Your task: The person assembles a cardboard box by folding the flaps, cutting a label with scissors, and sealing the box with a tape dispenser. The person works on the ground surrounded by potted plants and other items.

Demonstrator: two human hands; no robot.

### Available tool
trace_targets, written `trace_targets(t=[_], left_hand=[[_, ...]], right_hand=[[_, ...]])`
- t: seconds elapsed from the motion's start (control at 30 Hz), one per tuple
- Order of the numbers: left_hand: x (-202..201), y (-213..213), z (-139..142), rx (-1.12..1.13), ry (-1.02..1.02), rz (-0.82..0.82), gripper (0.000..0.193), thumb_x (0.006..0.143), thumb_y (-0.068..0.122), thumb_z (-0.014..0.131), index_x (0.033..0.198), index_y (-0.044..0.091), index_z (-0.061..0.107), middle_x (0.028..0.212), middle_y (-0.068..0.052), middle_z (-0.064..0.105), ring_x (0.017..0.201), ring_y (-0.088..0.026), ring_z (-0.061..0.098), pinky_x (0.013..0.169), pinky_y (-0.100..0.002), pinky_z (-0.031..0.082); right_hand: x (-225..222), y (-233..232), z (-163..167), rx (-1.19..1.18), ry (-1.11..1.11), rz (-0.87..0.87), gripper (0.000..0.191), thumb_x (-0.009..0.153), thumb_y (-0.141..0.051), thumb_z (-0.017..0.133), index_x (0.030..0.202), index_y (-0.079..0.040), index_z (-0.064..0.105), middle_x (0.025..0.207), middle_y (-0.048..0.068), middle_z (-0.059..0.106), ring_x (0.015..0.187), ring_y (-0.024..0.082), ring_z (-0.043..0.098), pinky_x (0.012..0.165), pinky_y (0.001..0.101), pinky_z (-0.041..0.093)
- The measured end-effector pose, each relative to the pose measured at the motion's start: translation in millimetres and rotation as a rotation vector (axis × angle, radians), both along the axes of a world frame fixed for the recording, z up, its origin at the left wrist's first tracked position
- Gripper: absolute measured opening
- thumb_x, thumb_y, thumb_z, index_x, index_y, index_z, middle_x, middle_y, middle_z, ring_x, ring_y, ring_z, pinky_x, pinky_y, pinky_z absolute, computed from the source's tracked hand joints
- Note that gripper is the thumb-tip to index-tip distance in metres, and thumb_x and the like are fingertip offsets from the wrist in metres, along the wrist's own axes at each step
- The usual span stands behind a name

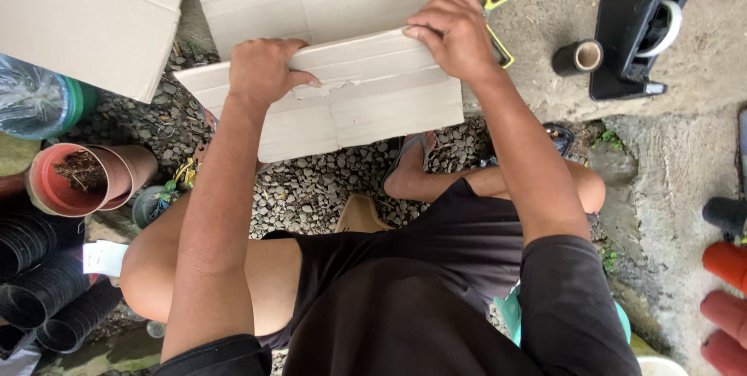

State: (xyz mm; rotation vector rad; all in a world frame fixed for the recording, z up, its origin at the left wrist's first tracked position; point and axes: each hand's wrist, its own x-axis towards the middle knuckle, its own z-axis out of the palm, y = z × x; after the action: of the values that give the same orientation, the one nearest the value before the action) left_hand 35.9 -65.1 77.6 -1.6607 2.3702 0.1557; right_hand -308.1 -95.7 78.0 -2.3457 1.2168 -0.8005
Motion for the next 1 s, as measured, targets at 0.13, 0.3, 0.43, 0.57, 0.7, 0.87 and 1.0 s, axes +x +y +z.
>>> trace_targets(t=[0.13, 0.3, 0.43, 0.57, 0.7, 0.87, 1.0], left_hand=[[-1, 0, 0, 0.022, -0.03, 0.005, 0.078, 0.064, 0.079, 0.064, 0.126, 0.032, 0.073, 0.079, 0.002, 0.077, 0.059, -0.013, 0.07, 0.056, -0.029, 0.056], [1, 2, 1, -0.108, 0.094, -0.018, 0.077, 0.062, 0.081, 0.066, 0.119, 0.03, 0.077, 0.084, 0.002, 0.078, 0.068, -0.015, 0.072, 0.06, -0.032, 0.057], [0, 2, -1, -0.022, 0.033, 0.029, 0.077, 0.064, 0.08, 0.067, 0.123, 0.031, 0.076, 0.08, -0.001, 0.077, 0.067, -0.016, 0.072, 0.061, -0.033, 0.056], [-1, 3, -1, 0.054, 0.016, 0.05, 0.073, 0.067, 0.075, 0.067, 0.126, 0.033, 0.075, 0.081, 0.0, 0.077, 0.065, -0.016, 0.073, 0.059, -0.032, 0.057], [2, 4, 1, -0.096, 0.149, 0.019, 0.073, 0.063, 0.078, 0.07, 0.119, 0.031, 0.078, 0.088, 0.002, 0.079, 0.076, -0.017, 0.074, 0.066, -0.034, 0.057], [-3, 0, 1, -0.03, 0.09, 0.031, 0.074, 0.06, 0.077, 0.071, 0.117, 0.03, 0.078, 0.09, 0.001, 0.079, 0.074, -0.018, 0.074, 0.064, -0.036, 0.058], [-3, 0, 7, 0.045, 0.047, 0.053, 0.073, 0.066, 0.074, 0.069, 0.126, 0.033, 0.073, 0.084, -0.002, 0.078, 0.067, -0.019, 0.074, 0.062, -0.034, 0.058]], right_hand=[[4, -2, -11, -0.033, 0.009, -0.078, 0.012, 0.098, -0.02, 0.082, 0.089, -0.013, 0.077, 0.092, 0.0, 0.075, 0.098, 0.016, 0.069, 0.114, 0.0453, 0.044], [-12, 1, -8, -0.08, -0.001, -0.012, 0.003, 0.103, -0.015, 0.08, 0.101, -0.013, 0.078, 0.101, 0.002, 0.075, 0.103, 0.019, 0.07, 0.117, 0.0483, 0.044], [-31, 7, -4, 0.14, -0.141, -0.119, 0.015, 0.098, -0.014, 0.081, 0.111, -0.008, 0.076, 0.112, 0.007, 0.073, 0.108, 0.024, 0.067, 0.102, 0.0397, 0.051], [-32, 3, -9, 0.372, -0.262, -0.194, 0.01, 0.097, -0.014, 0.08, 0.105, -0.01, 0.075, 0.114, 0.005, 0.074, 0.111, 0.019, 0.07, 0.106, 0.0369, 0.053], [-34, -1, -16, 0.441, -0.314, -0.212, 0.011, 0.094, -0.013, 0.081, 0.104, -0.011, 0.078, 0.124, 0.01, 0.074, 0.12, 0.022, 0.068, 0.111, 0.0383, 0.051], [-36, 0, -11, 0.532, -0.331, -0.287, 0.009, 0.092, -0.019, 0.082, 0.098, -0.015, 0.077, 0.132, 0.01, 0.07, 0.131, 0.024, 0.063, 0.111, 0.0408, 0.049], [-34, -6, 21, 0.334, -0.042, -0.092, 0.019, 0.096, -0.024, 0.086, 0.108, -0.012, 0.077, 0.147, 0.016, 0.061, 0.141, 0.032, 0.055, 0.117, 0.0509, 0.042]])
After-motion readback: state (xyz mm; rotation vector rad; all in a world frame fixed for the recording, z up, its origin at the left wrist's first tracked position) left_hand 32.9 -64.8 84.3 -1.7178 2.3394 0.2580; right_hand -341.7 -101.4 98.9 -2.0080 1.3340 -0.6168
